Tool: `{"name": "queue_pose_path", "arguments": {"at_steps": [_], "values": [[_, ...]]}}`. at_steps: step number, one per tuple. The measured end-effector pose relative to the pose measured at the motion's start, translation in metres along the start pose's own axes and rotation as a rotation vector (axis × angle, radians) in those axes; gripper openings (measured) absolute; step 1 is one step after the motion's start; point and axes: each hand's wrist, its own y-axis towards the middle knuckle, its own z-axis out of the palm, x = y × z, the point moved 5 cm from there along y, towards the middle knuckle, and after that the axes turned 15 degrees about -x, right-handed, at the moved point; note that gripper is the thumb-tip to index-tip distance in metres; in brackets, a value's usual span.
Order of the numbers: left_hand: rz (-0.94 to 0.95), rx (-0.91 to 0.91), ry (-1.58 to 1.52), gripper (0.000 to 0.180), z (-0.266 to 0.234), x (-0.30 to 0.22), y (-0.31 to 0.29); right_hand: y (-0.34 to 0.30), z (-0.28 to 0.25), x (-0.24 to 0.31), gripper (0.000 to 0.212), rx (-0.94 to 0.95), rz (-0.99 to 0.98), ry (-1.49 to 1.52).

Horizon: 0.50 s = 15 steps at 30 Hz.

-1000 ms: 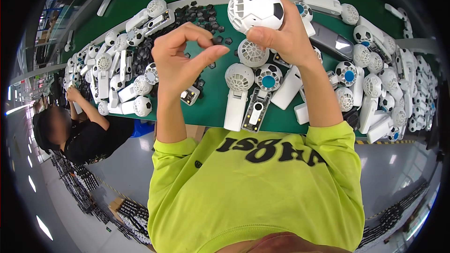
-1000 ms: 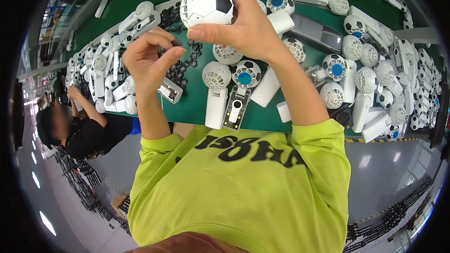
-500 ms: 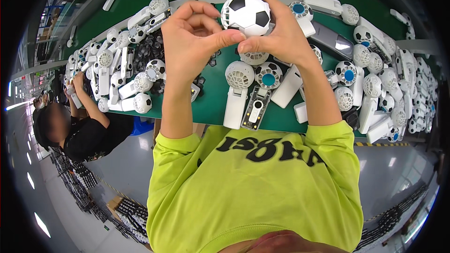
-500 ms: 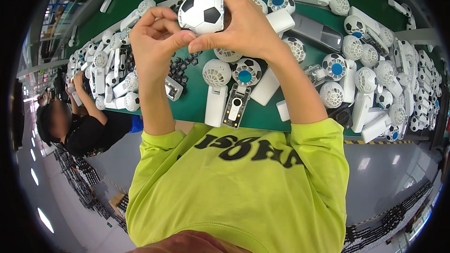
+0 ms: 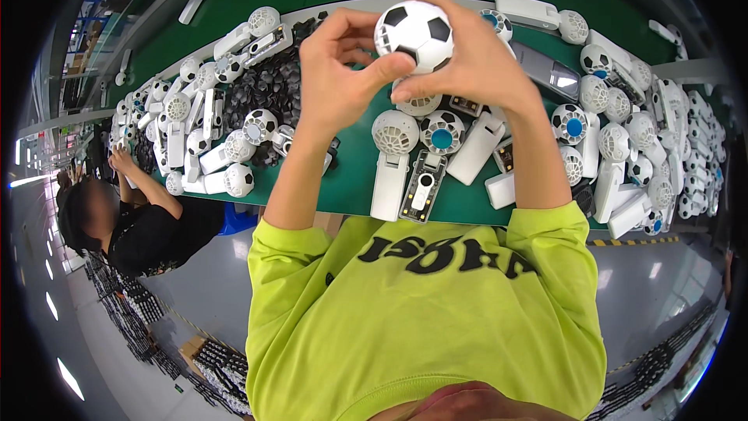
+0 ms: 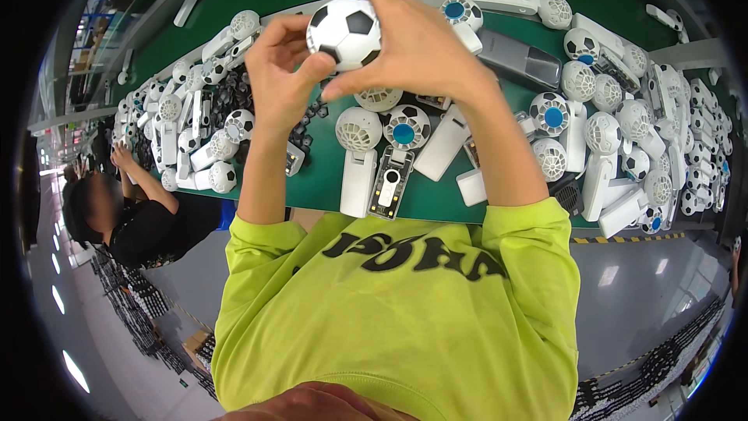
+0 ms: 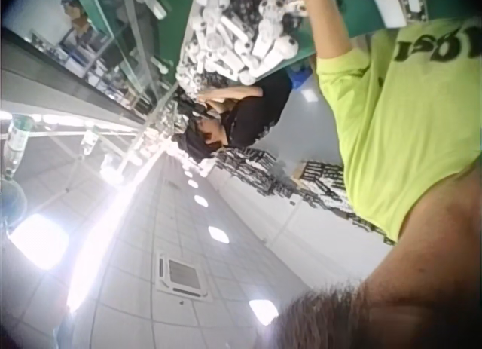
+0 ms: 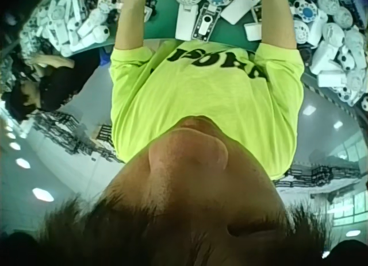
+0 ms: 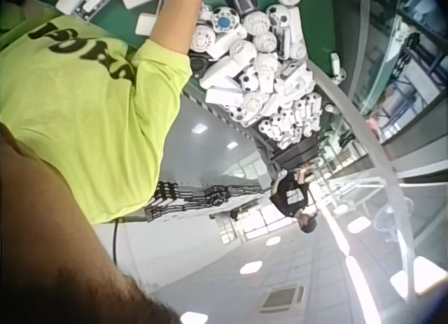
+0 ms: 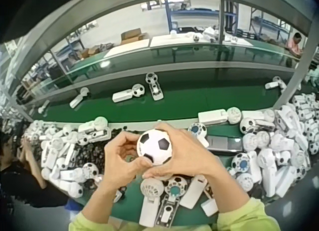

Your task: Assembling various white plastic components for a robotic toy, including arm segments and a soccer-ball styled head.

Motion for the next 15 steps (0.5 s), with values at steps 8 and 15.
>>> {"name": "queue_pose_path", "arguments": {"at_steps": [8,15], "values": [[0.061,-0.146,0.777,0.025,-0.067,0.051,0.012,0.007,-0.030,-0.039,0.050,-0.504,0.160,0.798],[0.021,0.019,0.960,0.019,-0.067,0.083,-0.017,0.007,-0.030,-0.042,0.035,-0.559,0.307,1.115]]}}
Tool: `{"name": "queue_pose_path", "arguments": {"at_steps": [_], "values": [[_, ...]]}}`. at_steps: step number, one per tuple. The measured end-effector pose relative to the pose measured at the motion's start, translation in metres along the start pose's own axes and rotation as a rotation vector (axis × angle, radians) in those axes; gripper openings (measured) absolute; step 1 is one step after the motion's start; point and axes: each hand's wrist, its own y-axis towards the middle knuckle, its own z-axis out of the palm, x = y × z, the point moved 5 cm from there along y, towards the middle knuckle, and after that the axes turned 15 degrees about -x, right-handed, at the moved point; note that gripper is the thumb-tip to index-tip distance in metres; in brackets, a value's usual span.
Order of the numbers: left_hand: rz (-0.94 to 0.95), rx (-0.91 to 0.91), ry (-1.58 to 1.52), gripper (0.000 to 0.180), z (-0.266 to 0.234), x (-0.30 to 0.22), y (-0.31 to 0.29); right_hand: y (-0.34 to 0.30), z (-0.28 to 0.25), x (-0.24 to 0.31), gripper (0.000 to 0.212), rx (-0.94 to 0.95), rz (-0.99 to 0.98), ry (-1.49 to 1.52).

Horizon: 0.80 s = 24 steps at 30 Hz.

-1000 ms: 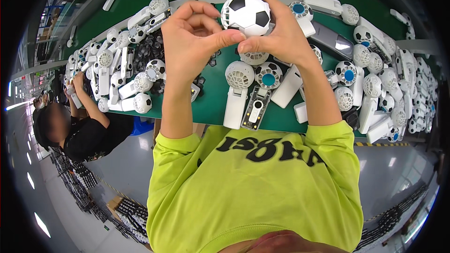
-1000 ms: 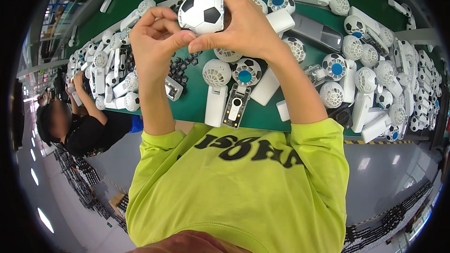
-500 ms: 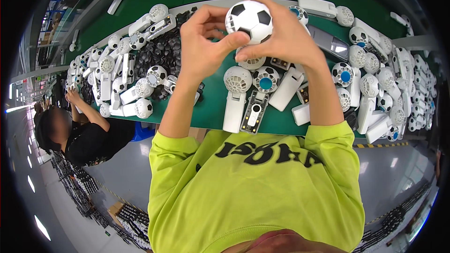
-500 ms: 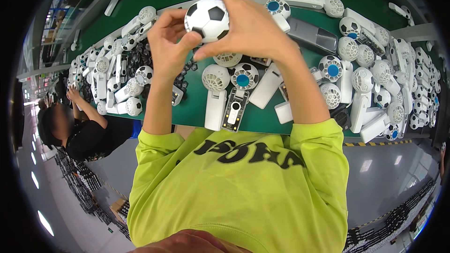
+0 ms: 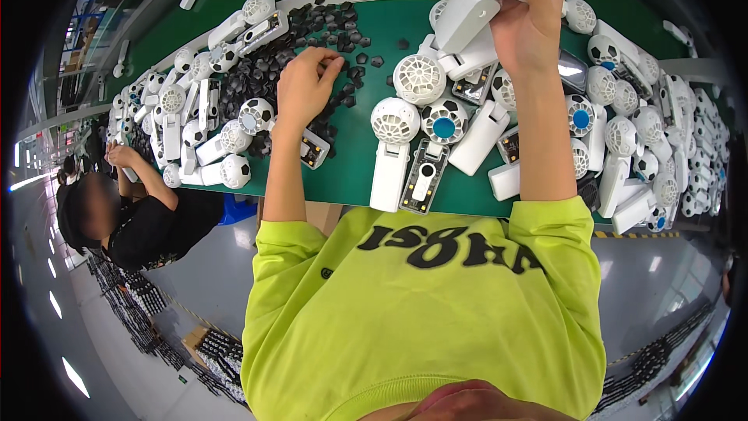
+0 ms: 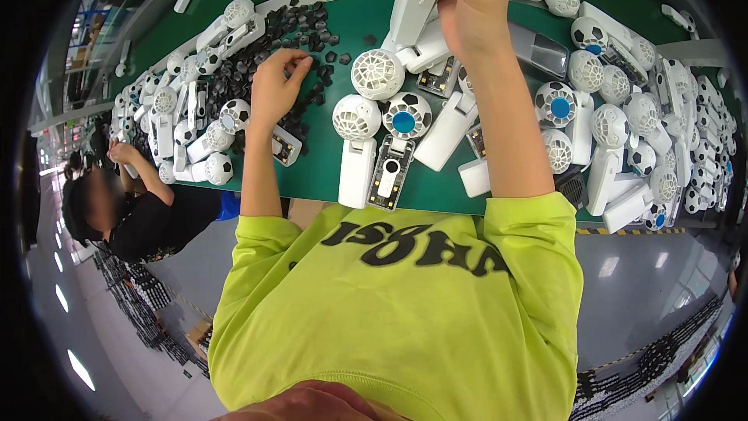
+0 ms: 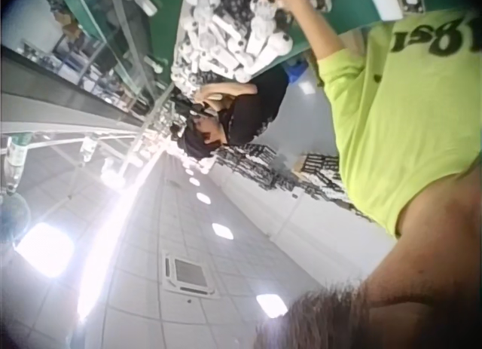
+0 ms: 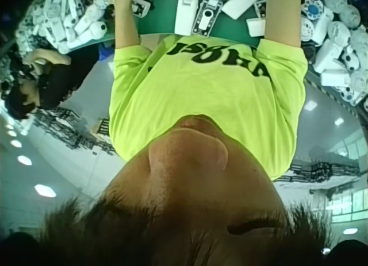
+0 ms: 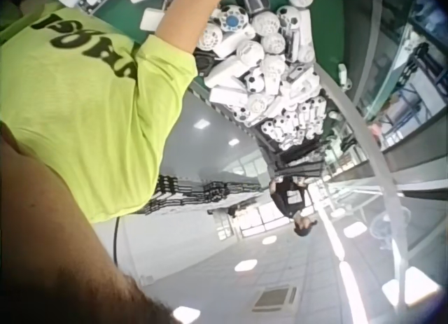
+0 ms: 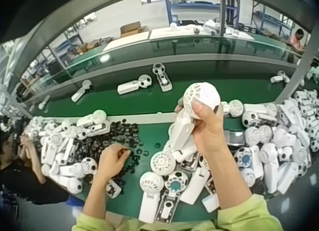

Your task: Assembling various white plastic components for a robotic toy, including arm segments and a soccer-ball styled head.

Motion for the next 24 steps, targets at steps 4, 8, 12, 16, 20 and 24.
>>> {"name": "queue_pose_path", "arguments": {"at_steps": [4,8,12,16,20,24], "values": [[-0.058,0.118,0.039,0.014,0.011,0.000,0.007,-0.009,0.014,0.001,0.037,0.011,-0.047,-0.044],[-0.008,0.037,-0.323,0.012,-0.008,-0.021,0.021,-0.021,0.028,0.012,0.040,0.026,-0.115,-0.057],[0.187,-0.309,-0.969,0.019,-0.061,-0.103,0.040,-0.028,0.035,0.006,0.048,0.251,0.084,-0.125],[0.659,-0.370,-0.834,0.023,-0.094,-0.157,0.048,-0.049,0.042,-0.008,0.067,0.503,0.305,-0.196],[0.789,-0.241,-0.696,0.026,-0.099,-0.167,0.043,-0.053,0.045,-0.012,0.069,0.515,0.270,-0.329],[0.938,-0.237,-0.583,0.026,-0.101,-0.166,0.043,-0.055,0.046,-0.018,0.065,0.528,0.293,-0.354]]}}
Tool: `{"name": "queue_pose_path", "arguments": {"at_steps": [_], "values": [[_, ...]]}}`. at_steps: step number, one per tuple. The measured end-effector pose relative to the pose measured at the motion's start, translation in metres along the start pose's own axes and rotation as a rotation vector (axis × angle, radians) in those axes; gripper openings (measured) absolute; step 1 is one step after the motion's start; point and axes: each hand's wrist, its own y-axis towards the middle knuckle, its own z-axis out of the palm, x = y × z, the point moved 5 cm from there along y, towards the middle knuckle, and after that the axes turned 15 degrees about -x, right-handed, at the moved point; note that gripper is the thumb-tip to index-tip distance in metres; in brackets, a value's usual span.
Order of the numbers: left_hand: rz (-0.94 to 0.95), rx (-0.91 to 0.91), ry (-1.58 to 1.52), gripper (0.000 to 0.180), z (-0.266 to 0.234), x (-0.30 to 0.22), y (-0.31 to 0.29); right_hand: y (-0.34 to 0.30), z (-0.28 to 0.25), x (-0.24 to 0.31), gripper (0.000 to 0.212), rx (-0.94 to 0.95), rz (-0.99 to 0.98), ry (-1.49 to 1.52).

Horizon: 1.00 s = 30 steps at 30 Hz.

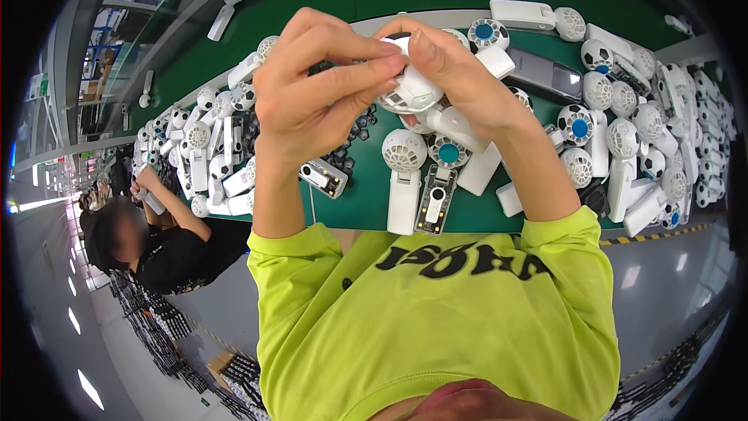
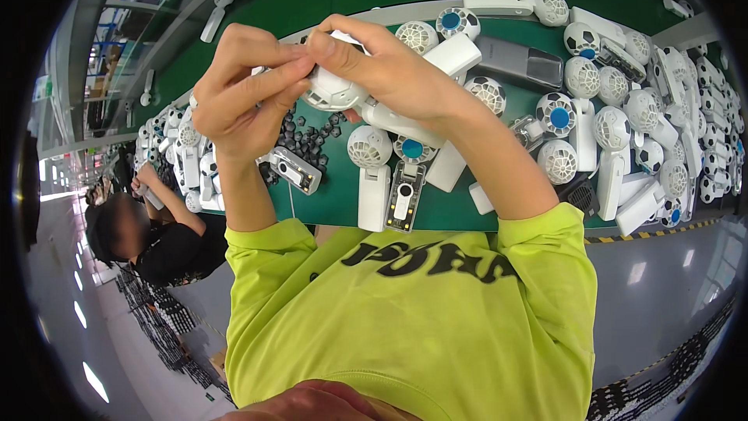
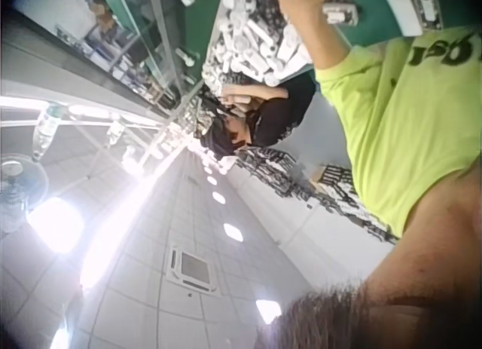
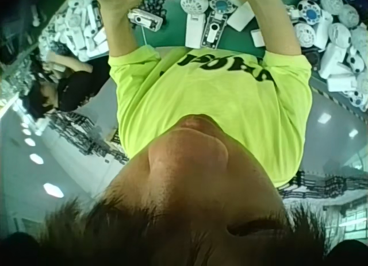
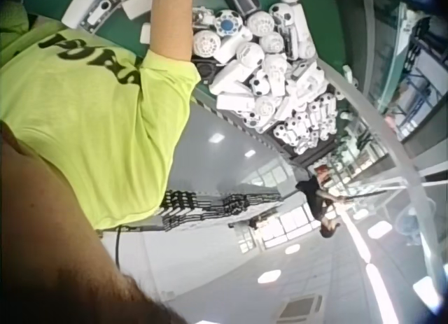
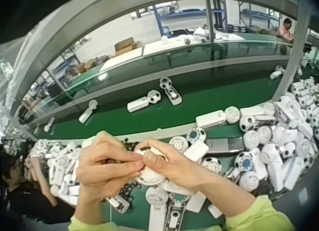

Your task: Assembling various white plastic components for a robotic toy, including arm segments and a soccer-ball styled head.

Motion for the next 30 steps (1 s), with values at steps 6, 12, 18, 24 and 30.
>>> {"name": "queue_pose_path", "arguments": {"at_steps": [6,12,18,24,30], "values": [[0.051,0.024,0.062,0.022,0.006,-0.004,-0.005,-0.001,0.000,-0.003,0.052,0.018,0.052,0.070],[-0.033,-0.063,-0.081,0.020,0.004,0.012,-0.014,-0.001,0.003,0.003,0.053,-0.021,-0.050,-0.006],[-0.025,-0.059,-0.154,0.017,0.006,0.011,-0.018,0.000,0.007,-0.002,0.059,0.040,-0.044,0.022],[0.031,-0.094,-0.092,0.016,0.007,0.015,-0.021,0.000,0.002,-0.005,0.062,-0.024,0.000,0.074],[-0.255,-0.279,-0.209,0.018,0.003,0.031,-0.027,0.005,-0.014,0.006,0.049,-0.105,-0.063,0.115]]}}
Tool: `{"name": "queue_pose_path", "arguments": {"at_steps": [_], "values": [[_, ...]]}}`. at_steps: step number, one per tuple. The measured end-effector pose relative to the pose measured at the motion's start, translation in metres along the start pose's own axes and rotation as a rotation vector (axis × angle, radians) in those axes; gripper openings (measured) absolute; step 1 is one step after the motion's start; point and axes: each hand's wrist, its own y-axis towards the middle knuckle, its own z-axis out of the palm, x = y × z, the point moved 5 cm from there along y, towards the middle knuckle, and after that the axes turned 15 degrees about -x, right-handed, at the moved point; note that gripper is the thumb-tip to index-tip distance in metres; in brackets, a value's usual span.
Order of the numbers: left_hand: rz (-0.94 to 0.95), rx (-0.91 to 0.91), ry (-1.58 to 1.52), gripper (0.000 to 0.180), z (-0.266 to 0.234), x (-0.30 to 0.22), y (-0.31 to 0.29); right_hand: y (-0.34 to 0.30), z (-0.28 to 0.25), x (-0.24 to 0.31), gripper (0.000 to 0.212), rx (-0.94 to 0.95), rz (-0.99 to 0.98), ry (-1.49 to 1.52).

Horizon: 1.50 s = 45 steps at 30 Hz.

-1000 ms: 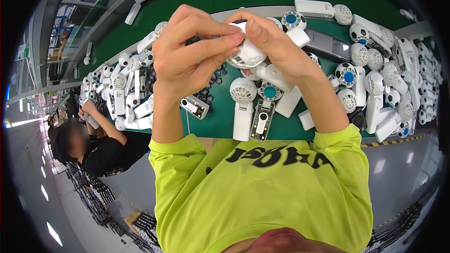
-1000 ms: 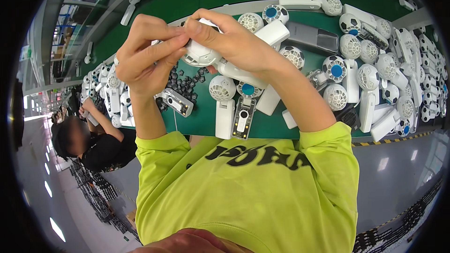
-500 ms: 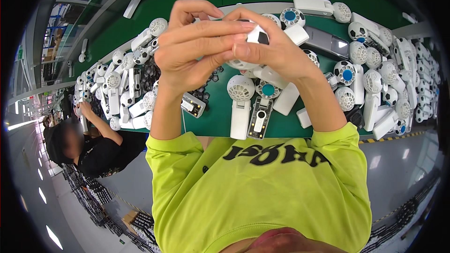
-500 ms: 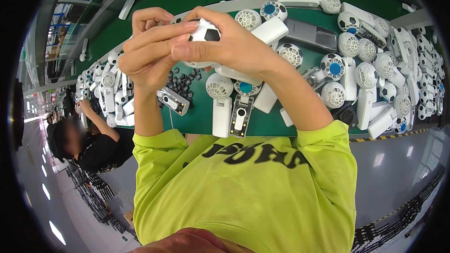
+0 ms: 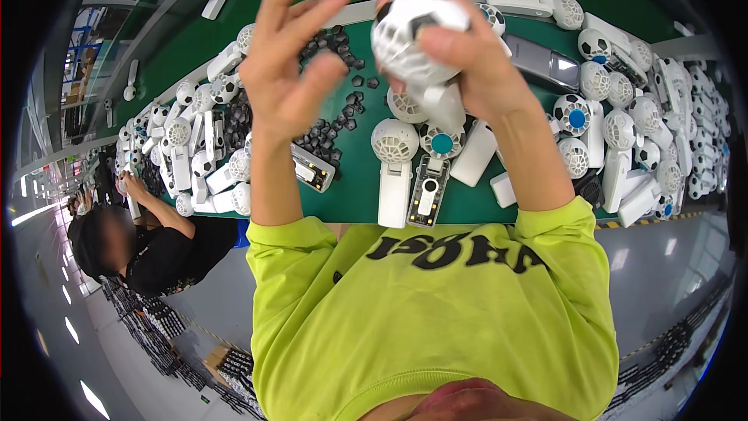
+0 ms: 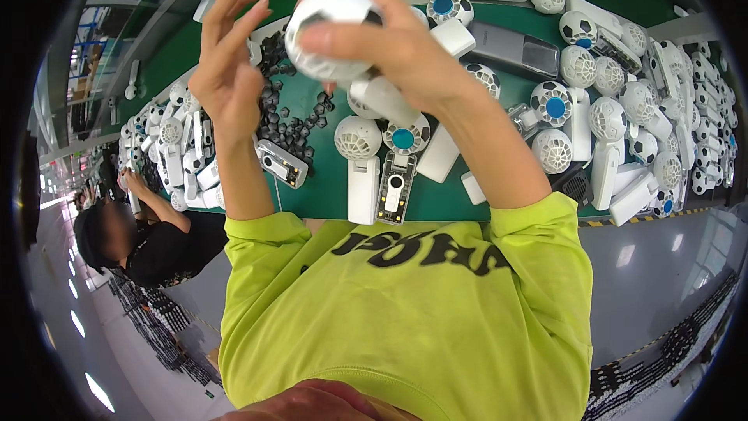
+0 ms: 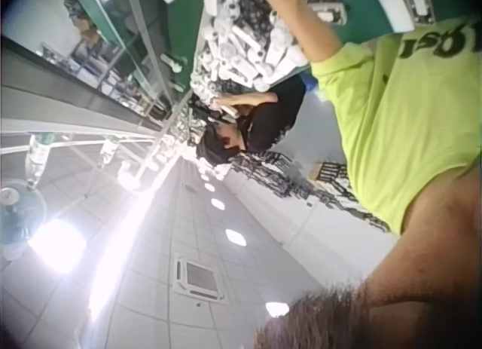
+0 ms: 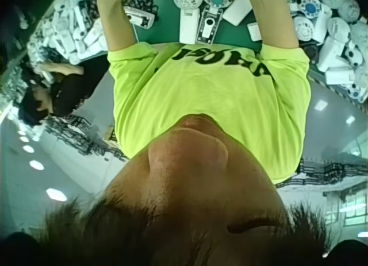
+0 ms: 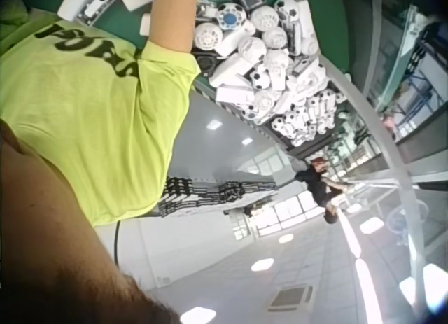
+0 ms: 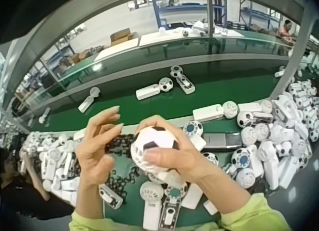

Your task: Assembling various white plastic components for a robotic toy, including arm segments and a soccer-ball styled head.

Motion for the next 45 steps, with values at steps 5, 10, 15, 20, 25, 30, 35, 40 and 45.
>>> {"name": "queue_pose_path", "arguments": {"at_steps": [5,10,15,20,25,30,35,40,45], "values": [[-0.322,0.405,0.545,0.019,-0.033,0.067,-0.066,0.010,-0.018,0.017,0.039,-0.188,0.043,0.268],[-0.460,0.665,0.730,0.018,-0.030,0.096,-0.102,0.027,-0.028,0.001,0.039,-0.059,-0.112,0.409],[-0.557,0.726,0.775,0.014,-0.030,0.095,-0.103,0.015,-0.023,0.009,0.037,-0.141,-0.174,0.380],[-0.320,0.375,0.457,0.016,-0.012,0.050,-0.068,0.009,-0.025,0.004,0.036,-0.393,-0.023,0.369],[0.002,0.173,0.219,0.018,0.015,0.005,-0.039,0.005,-0.013,0.010,0.042,-0.298,-0.109,0.292],[-0.231,0.061,0.077,0.018,0.017,-0.006,-0.034,-0.002,-0.007,0.012,0.038,-0.391,-0.143,0.204],[0.079,0.044,0.120,0.018,0.031,-0.021,-0.024,-0.006,-0.004,0.011,0.040,-0.435,-0.184,0.173],[0.144,0.048,0.222,0.019,0.050,-0.035,-0.023,-0.009,-0.002,0.014,0.034,-0.450,-0.220,0.248],[0.115,-0.036,0.268,0.030,0.050,-0.026,-0.019,-0.009,-0.004,0.016,0.033,-0.427,-0.230,0.218]]}}
